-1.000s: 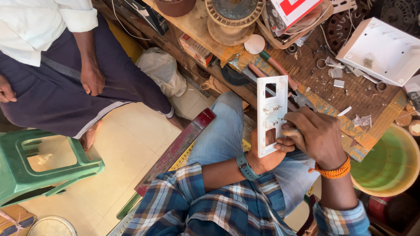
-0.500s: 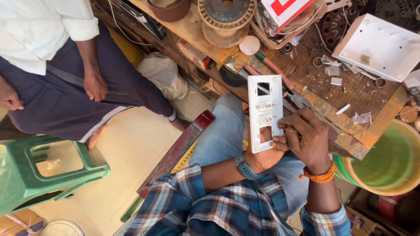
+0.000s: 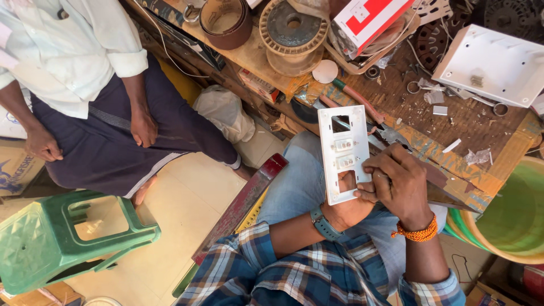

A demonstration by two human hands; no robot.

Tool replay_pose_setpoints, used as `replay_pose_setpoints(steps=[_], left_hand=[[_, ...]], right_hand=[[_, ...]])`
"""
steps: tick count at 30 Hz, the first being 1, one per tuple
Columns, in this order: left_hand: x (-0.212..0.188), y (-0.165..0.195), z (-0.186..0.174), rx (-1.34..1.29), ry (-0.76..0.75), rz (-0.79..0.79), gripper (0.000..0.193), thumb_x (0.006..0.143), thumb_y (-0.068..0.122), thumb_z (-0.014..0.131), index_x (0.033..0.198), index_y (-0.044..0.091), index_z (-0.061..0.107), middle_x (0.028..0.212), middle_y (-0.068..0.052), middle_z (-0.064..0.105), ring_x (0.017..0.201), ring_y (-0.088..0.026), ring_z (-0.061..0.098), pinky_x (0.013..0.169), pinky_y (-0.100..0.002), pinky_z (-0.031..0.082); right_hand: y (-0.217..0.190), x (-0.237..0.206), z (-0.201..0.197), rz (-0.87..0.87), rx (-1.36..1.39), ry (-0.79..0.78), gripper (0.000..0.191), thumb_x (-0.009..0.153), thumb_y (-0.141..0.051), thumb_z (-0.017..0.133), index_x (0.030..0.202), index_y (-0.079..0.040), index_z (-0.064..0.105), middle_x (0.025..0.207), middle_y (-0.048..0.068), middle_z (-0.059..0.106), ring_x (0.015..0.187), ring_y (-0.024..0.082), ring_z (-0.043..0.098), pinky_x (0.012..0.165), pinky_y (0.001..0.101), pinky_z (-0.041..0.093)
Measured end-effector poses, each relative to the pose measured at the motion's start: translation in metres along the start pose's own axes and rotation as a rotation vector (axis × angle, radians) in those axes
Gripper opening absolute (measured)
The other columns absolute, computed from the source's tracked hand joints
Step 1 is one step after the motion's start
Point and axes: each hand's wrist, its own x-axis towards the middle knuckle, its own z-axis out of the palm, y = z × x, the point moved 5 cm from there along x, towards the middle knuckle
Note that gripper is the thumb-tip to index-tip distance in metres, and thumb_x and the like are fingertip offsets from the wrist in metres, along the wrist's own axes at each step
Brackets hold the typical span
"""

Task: The person assembles a white electrical switch plate by inserting a switch module and securing it with screws. They use a screwdriver to tighten the screws and pliers to adjust components within the plate. The person also handles a small red and white box, opening it to retrieve parts.

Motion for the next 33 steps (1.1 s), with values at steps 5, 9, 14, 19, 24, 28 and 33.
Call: replay_pose_setpoints(steps=[5, 9, 14, 19, 24, 28, 33], left_hand=[[0.000, 0.003, 0.002, -0.011, 0.014, 0.008, 0.029, 0.114, 0.036, 0.045, 0.127, 0.011, 0.055, 0.111, 0.000, 0.053, 0.082, -0.007, 0.049, 0.067, -0.016, 0.045], [0.005, 0.012, 0.015, 0.153, 0.070, 0.031, 0.027, 0.109, 0.032, 0.050, 0.125, 0.011, 0.054, 0.107, 0.000, 0.052, 0.083, -0.009, 0.050, 0.068, -0.019, 0.045], [0.009, 0.049, 0.040, 0.966, 0.340, 0.263, 0.041, 0.094, 0.028, 0.052, 0.133, 0.016, 0.050, 0.112, 0.004, 0.057, 0.085, -0.008, 0.053, 0.066, -0.023, 0.045], [0.036, 0.099, 0.108, 1.889, 0.198, 0.768, 0.048, 0.119, 0.040, 0.045, 0.150, 0.003, 0.043, 0.129, -0.015, 0.051, 0.113, -0.026, 0.051, 0.090, -0.040, 0.046], [0.093, 0.088, 0.149, 2.408, 0.040, 0.878, 0.034, 0.114, 0.029, 0.045, 0.141, 0.010, 0.047, 0.127, -0.017, 0.059, 0.108, -0.039, 0.066, 0.086, -0.049, 0.053], [0.128, 0.072, 0.158, 2.696, -0.025, 0.582, 0.032, 0.107, 0.025, 0.054, 0.135, 0.011, 0.048, 0.119, -0.019, 0.057, 0.105, -0.041, 0.062, 0.078, -0.052, 0.053], [0.140, 0.058, 0.163, 2.825, -0.294, 0.726, 0.038, 0.100, 0.026, 0.065, 0.132, 0.012, 0.051, 0.116, -0.015, 0.055, 0.115, -0.039, 0.053, 0.089, -0.057, 0.047]], right_hand=[[0.000, 0.002, 0.001, -0.026, -0.032, -0.049, 0.024, 0.081, -0.007, 0.066, 0.104, -0.007, 0.074, 0.088, 0.009, 0.061, 0.075, 0.025, 0.065, 0.066, 0.0379, 0.053], [0.016, -0.011, 0.005, -0.031, 0.009, 0.207, 0.019, 0.084, -0.004, 0.061, 0.096, -0.005, 0.075, 0.086, 0.007, 0.065, 0.073, 0.020, 0.061, 0.063, 0.0326, 0.051], [0.071, -0.063, -0.032, 0.333, 0.262, 0.527, 0.020, 0.097, 0.001, 0.054, 0.094, 0.000, 0.074, 0.075, 0.006, 0.062, 0.063, 0.011, 0.054, 0.060, 0.0233, 0.039], [0.102, -0.053, -0.093, 0.322, -0.252, 0.295, 0.011, 0.101, -0.001, 0.066, 0.105, -0.002, 0.077, 0.085, 0.012, 0.067, 0.067, 0.017, 0.061, 0.065, 0.0281, 0.046], [0.117, 0.011, -0.095, 0.250, -0.436, 0.094, 0.019, 0.096, -0.020, 0.077, 0.113, -0.011, 0.076, 0.102, 0.013, 0.072, 0.072, 0.029, 0.067, 0.065, 0.0418, 0.053], [0.127, 0.034, -0.082, 0.202, -0.671, -0.062, 0.034, 0.091, -0.024, 0.075, 0.125, -0.019, 0.073, 0.109, 0.012, 0.074, 0.079, 0.035, 0.071, 0.063, 0.0460, 0.056], [0.139, 0.032, -0.075, 0.162, -0.794, -0.134, 0.042, 0.092, -0.012, 0.068, 0.134, -0.018, 0.067, 0.113, 0.015, 0.071, 0.079, 0.036, 0.071, 0.061, 0.0451, 0.057]])
